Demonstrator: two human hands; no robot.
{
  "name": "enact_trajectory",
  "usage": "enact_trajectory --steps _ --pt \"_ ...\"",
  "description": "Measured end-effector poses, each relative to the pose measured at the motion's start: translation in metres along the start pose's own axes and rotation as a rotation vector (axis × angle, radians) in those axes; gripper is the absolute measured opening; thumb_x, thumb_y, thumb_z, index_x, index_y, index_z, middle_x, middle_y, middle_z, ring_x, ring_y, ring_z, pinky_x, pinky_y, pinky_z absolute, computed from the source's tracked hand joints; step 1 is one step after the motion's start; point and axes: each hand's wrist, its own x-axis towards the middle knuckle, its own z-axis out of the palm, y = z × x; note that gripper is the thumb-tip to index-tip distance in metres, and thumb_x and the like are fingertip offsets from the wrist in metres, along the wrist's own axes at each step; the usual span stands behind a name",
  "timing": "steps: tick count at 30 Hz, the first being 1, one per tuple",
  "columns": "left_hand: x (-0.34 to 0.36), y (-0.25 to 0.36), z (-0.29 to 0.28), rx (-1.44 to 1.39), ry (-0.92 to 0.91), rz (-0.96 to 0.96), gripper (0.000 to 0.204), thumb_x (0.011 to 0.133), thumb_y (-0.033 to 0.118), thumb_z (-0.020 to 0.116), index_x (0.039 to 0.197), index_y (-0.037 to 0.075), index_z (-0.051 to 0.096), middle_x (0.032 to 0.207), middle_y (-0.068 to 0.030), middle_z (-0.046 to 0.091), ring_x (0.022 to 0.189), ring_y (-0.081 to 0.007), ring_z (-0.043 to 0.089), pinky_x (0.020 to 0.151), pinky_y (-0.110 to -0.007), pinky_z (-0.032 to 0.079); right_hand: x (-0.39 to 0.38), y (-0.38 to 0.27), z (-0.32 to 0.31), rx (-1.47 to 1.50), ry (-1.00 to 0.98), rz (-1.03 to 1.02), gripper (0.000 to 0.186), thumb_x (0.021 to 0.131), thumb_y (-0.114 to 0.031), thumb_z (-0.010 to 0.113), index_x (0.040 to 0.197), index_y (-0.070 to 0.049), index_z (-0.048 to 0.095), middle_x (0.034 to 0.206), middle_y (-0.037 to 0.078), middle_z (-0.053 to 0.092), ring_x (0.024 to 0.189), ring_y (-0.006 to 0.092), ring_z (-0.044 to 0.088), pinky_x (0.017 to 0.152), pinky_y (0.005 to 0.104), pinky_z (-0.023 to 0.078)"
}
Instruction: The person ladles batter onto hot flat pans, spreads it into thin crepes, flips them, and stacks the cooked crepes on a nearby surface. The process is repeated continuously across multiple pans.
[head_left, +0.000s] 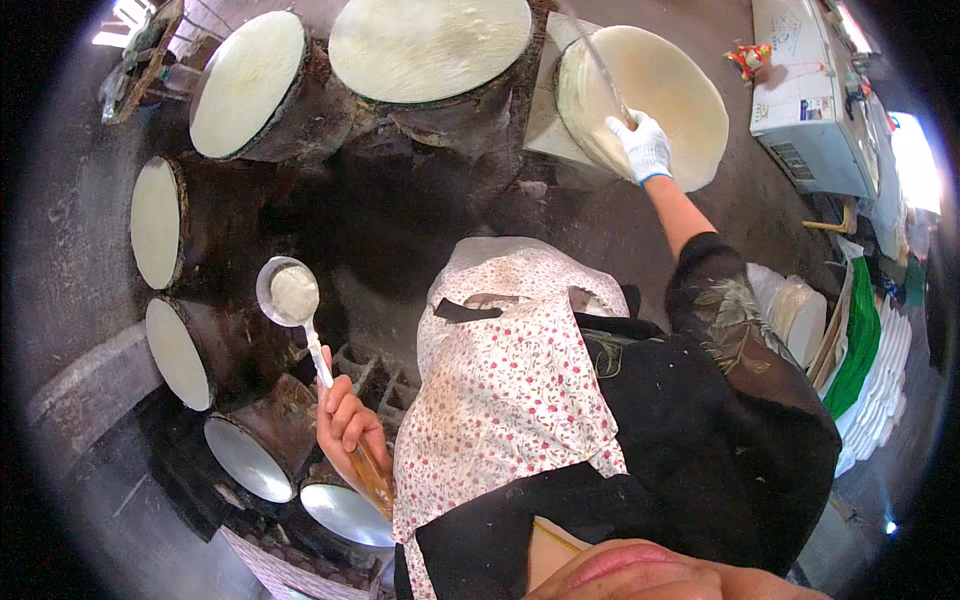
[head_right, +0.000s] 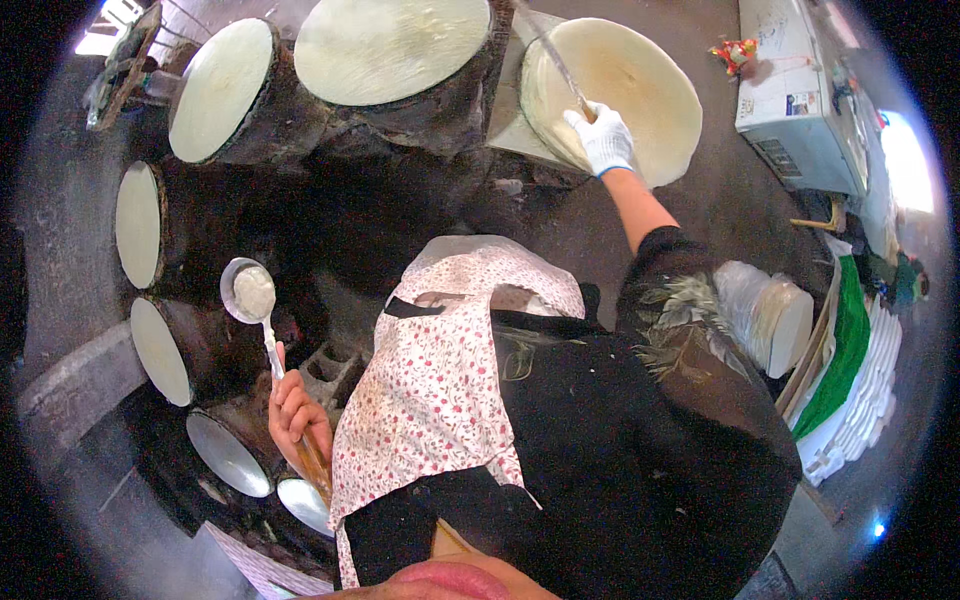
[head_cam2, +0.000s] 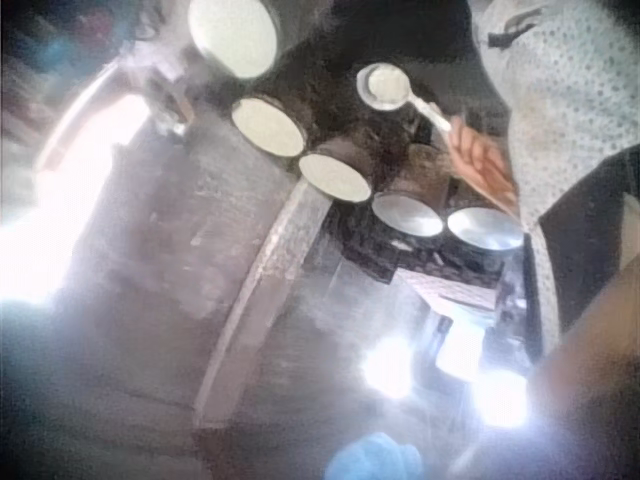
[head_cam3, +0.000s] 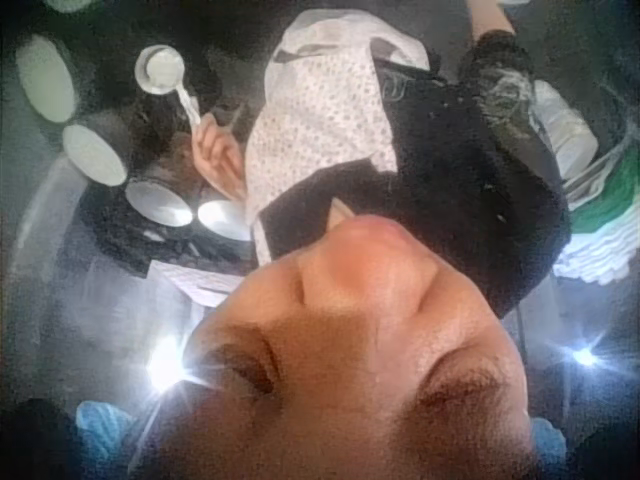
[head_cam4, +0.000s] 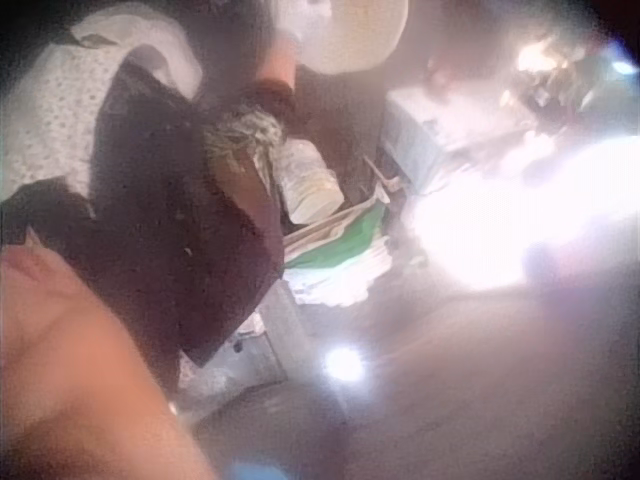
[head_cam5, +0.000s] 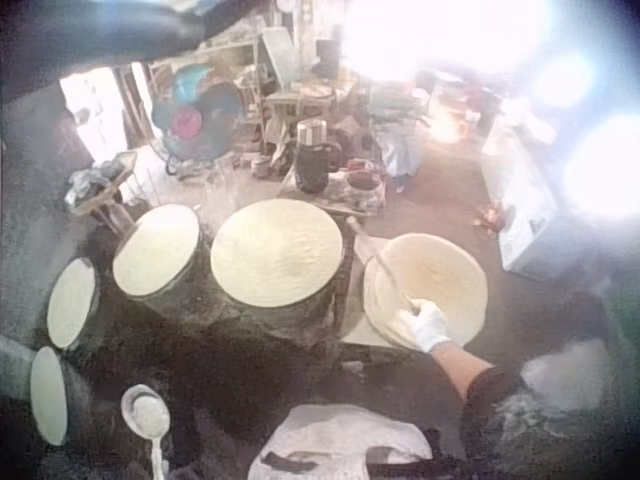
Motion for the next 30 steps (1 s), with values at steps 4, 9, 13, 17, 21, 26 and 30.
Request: enact_trajectory --steps 4,9,13,17,21,26,30 --pt "0.002 0.000 0.006 0.016 0.004 -0.015 0.059 0.114 0.011 0.030 0.168 0.005 0.009 0.093 -0.0071 0.043 0.057 -0.0092 0.044 0.042 -0.025 0.042 0.026 -0.036 0.037 0.033 0.230 0.140 0.081 0.080 -0.067 0.076 0.139 -0.012 0.067 0.129 0.025 0.070 0.117 0.0400 0.069 0.100 0.0491 0.053" --pt "-0.003 -0.008 0.014 0.054 0.031 0.006 0.059 0.114 0.011 0.031 0.168 0.007 0.008 0.092 -0.0066 0.043 0.055 -0.0085 0.043 0.041 -0.024 0.042 0.044 -0.055 0.034 -0.212 0.277 0.131 0.080 0.081 -0.063 0.076 0.136 -0.007 0.068 0.119 0.024 0.075 0.112 0.0396 0.071 0.100 0.0490 0.052" --pt "-0.003 -0.011 0.014 0.081 0.065 0.036 0.058 0.115 0.013 0.031 0.168 0.008 0.008 0.091 -0.0059 0.043 0.055 -0.0081 0.041 0.039 -0.023 0.042 0.051 -0.048 0.015 -0.048 0.135 0.073 0.066 0.081 -0.061 0.078 0.123 -0.010 0.075 0.113 0.022 0.076 0.109 0.0391 0.072 0.095 0.0506 0.054" --pt "0.001 -0.010 0.011 0.094 0.078 0.041 0.056 0.116 0.016 0.030 0.168 0.008 0.009 0.090 -0.0053 0.042 0.054 -0.0078 0.041 0.039 -0.022 0.041 0.061 -0.032 0.007 -0.068 0.080 0.060 0.072 0.083 -0.063 0.075 0.125 -0.004 0.074 0.114 0.024 0.076 0.110 0.0402 0.071 0.097 0.0471 0.052" --pt "0.003 -0.009 0.009 0.068 0.061 0.025 0.055 0.117 0.017 0.028 0.168 0.008 0.009 0.090 -0.0051 0.042 0.054 -0.0079 0.040 0.039 -0.022 0.041 0.066 -0.013 0.006 -0.018 0.093 -0.016 0.066 0.083 -0.061 0.076 0.121 -0.006 0.076 0.111 0.023 0.076 0.107 0.0388 0.072 0.094 0.0478 0.053" --pt "0.005 -0.012 0.009 0.142 0.090 0.054 0.057 0.116 0.014 0.032 0.167 0.006 0.010 0.086 -0.0025 0.041 0.052 -0.0034 0.039 0.036 -0.018 0.039 0.069 -0.004 0.002 0.089 0.061 -0.020 0.067 0.086 -0.062 0.073 0.124 -0.007 0.075 0.114 0.022 0.076 0.109 0.0378 0.072 0.095 0.0473 0.053" --pt "0.010 -0.013 0.012 0.144 0.105 0.060 0.057 0.116 0.013 0.034 0.167 0.004 0.010 0.084 -0.0013 0.041 0.052 -0.0006 0.039 0.035 -0.016 0.038 0.072 -0.022 0.006 0.033 0.173 0.049 0.072 0.086 -0.065 0.071 0.130 -0.008 0.072 0.118 0.021 0.076 0.113 0.0373 0.071 0.097 0.0471 0.053"
